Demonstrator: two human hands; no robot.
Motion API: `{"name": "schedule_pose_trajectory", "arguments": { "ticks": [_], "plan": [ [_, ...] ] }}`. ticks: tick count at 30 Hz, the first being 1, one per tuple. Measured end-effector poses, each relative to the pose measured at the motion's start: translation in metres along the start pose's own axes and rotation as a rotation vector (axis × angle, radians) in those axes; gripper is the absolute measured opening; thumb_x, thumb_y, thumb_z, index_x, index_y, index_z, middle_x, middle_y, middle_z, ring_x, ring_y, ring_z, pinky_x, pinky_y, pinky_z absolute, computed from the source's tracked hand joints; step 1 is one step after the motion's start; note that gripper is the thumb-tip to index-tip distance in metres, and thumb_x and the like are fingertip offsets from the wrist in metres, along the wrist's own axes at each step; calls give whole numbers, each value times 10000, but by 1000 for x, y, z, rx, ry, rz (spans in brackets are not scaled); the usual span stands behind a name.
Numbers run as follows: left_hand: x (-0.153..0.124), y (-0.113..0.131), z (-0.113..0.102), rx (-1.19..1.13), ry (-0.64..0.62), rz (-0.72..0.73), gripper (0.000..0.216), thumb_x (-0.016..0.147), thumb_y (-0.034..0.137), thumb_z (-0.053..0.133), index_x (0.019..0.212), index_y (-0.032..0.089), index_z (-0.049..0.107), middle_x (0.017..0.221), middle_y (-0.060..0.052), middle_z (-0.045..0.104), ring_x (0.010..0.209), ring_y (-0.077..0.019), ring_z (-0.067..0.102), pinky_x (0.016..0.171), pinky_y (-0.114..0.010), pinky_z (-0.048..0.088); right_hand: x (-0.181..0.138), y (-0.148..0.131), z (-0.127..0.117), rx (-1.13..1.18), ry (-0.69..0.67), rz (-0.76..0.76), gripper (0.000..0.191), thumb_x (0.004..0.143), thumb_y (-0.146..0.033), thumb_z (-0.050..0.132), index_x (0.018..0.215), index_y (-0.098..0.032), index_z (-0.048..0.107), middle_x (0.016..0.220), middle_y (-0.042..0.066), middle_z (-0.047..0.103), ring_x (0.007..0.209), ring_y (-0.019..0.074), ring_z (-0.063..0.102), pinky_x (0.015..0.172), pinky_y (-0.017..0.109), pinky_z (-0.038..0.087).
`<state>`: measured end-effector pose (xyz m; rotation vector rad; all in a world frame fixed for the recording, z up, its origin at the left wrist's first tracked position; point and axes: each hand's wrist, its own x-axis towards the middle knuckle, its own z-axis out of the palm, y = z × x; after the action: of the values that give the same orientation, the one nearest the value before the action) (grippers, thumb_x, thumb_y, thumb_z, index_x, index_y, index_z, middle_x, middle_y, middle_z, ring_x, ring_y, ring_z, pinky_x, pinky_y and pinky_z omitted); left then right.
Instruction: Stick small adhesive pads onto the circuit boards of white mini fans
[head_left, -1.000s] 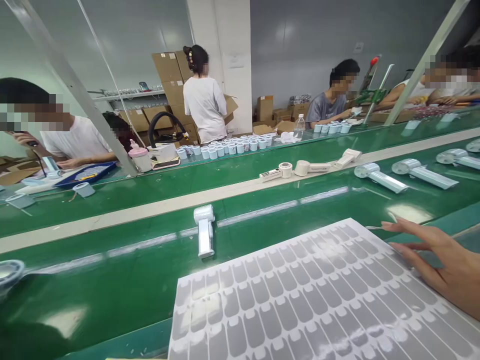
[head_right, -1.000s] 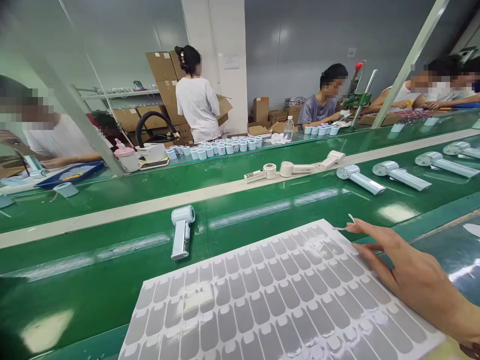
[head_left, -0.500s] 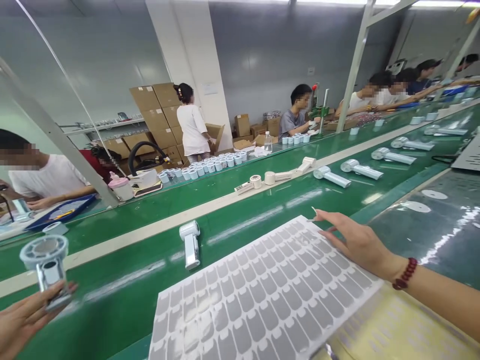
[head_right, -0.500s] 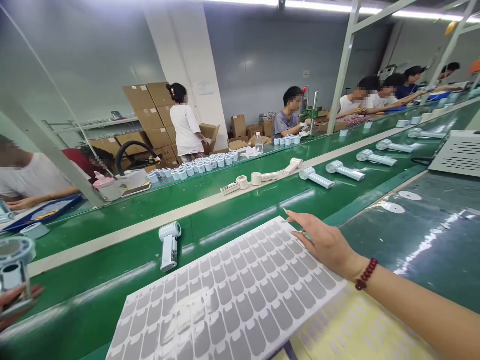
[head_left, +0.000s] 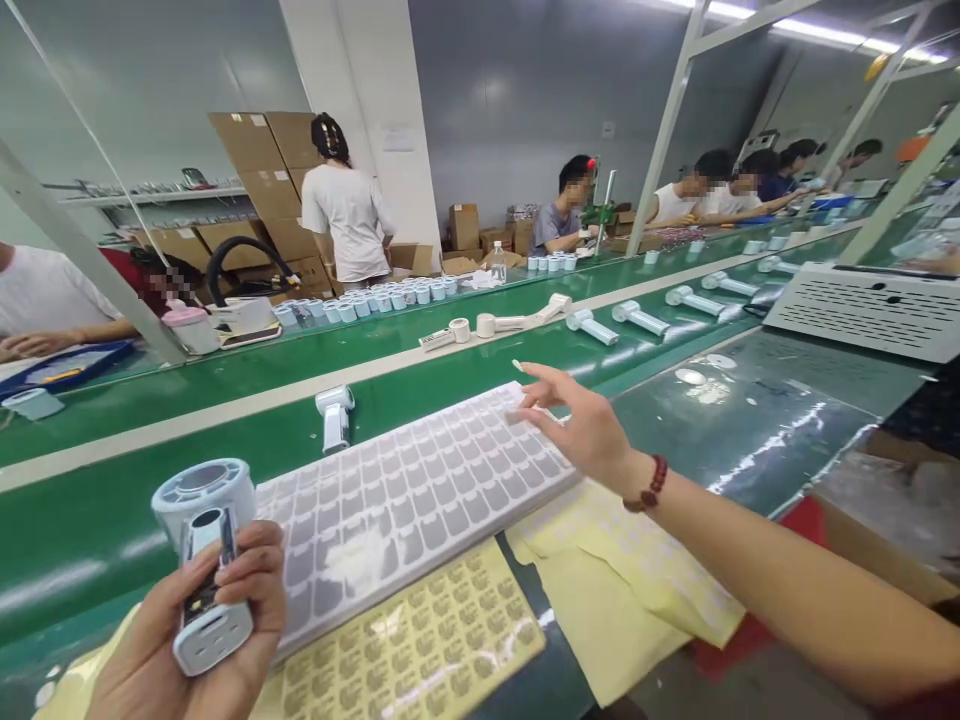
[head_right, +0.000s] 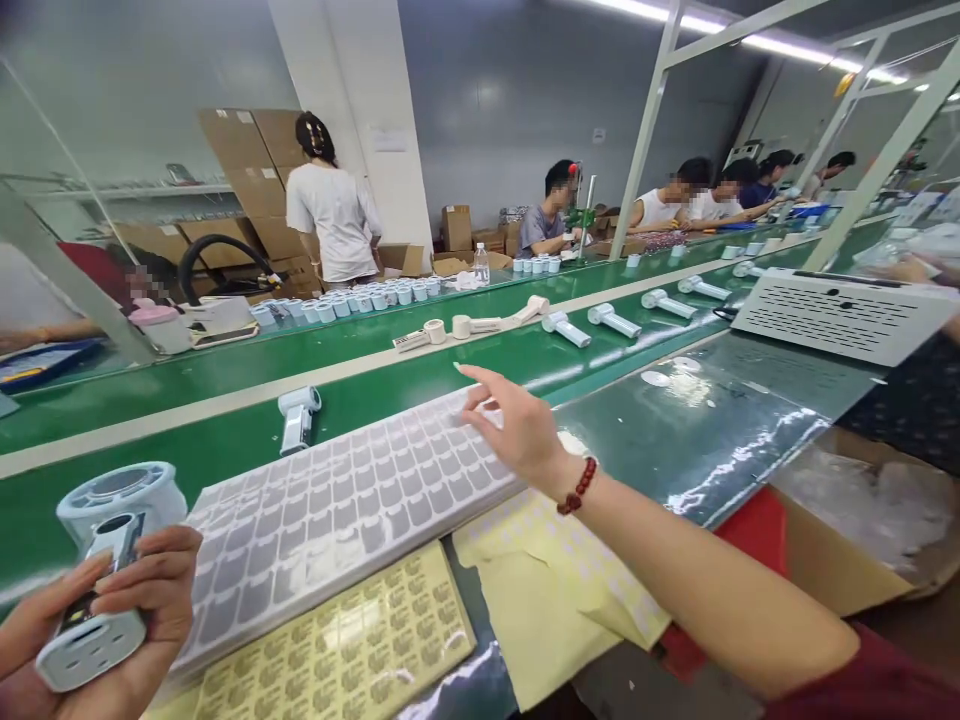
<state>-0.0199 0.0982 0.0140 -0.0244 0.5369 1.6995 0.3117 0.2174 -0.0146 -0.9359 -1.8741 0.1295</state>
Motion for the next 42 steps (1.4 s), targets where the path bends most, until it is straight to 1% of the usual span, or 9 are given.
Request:
{"name": "schedule_pose_trajectory", "arguments": {
  "ticks": [3, 4, 6, 9, 16, 19, 22, 34, 42],
  "plan": [
    [-8, -19, 0, -127, 3, -78, 484, 801, -84, 478, 1249, 97, 470, 888, -54, 611, 638, -82, 651, 618, -112, 559, -16, -69, -2, 220, -103, 12, 511, 996, -362, 643, 1443, -212, 445, 944, 12, 739, 1039, 148, 726, 867, 256, 629],
    [-11, -25, 0, -99, 22, -83, 465, 830, -32, 522, 1266, 122, 475, 893, -48, 612, 655, -93, 654, 616, -127, 571, -22, -91, 1, 478, -165, 75, 544, 970, -352, 684, 1442, -208, 455, 948, 18, 739, 1085, 159, 715, 861, 250, 629],
    [-16, -37, 3, 43, 67, -76, 397, 876, 125, 620, 1250, 194, 507, 895, -34, 606, 694, -130, 657, 592, -183, 598, -31, -126, 10, 818, -262, 187, 586, 895, -371, 772, 1397, -201, 521, 948, 26, 743, 1076, 186, 721, 894, 285, 624],
    [-22, -51, 10, 244, 103, -45, 371, 863, 349, 713, 1184, 251, 555, 891, -29, 596, 731, -174, 650, 575, -247, 613, -38, -152, 29, 1012, -326, 305, 646, 807, -408, 847, 1354, -198, 578, 878, 15, 738, 991, 219, 744, 945, 369, 611],
    [-30, -62, 19, 361, 144, 10, 299, 826, 318, 737, 1086, 246, 609, 833, -8, 597, 704, -160, 634, 604, -251, 612, -39, -160, 51, 1086, -295, 429, 725, 657, -338, 936, 1291, -248, 595, 890, 0, 745, 1154, 241, 701, 1013, 386, 575],
    [-36, -68, 28, 329, 264, 16, 114, 871, 183, 627, 984, 200, 637, 796, -11, 606, 626, -116, 610, 557, -182, 575, -38, -161, 52, 1058, -317, 488, 717, 648, -327, 935, 1282, -266, 607, 895, -3, 753, 1136, 240, 711, 1003, 388, 581],
    [-41, -73, 37, 262, 347, 20, 166, 910, 99, 504, 884, 163, 654, 764, -21, 612, 572, -83, 598, 541, -141, 545, -36, -162, 52, 1040, -331, 511, 715, 634, -326, 939, 1269, -275, 615, 890, -5, 760, 1138, 241, 710, 1011, 392, 576],
    [-39, -71, 31, 265, 325, 14, 147, 901, 113, 550, 906, 171, 685, 838, -34, 626, 626, -97, 638, 606, -194, 585, -32, -165, 52, 992, -341, 544, 693, 643, -338, 927, 1256, -236, 621, 870, 8, 753, 1091, 261, 728, 985, 400, 590],
    [-37, -67, 21, 346, 211, 46, 277, 845, 355, 711, 1080, 262, 599, 817, -6, 559, 723, -178, 642, 613, -281, 632, -32, -164, 53, 967, -336, 516, 703, 652, -365, 917, 1271, -234, 612, 863, 9, 751, 1080, 256, 733, 971, 401, 594]
  ]
}}
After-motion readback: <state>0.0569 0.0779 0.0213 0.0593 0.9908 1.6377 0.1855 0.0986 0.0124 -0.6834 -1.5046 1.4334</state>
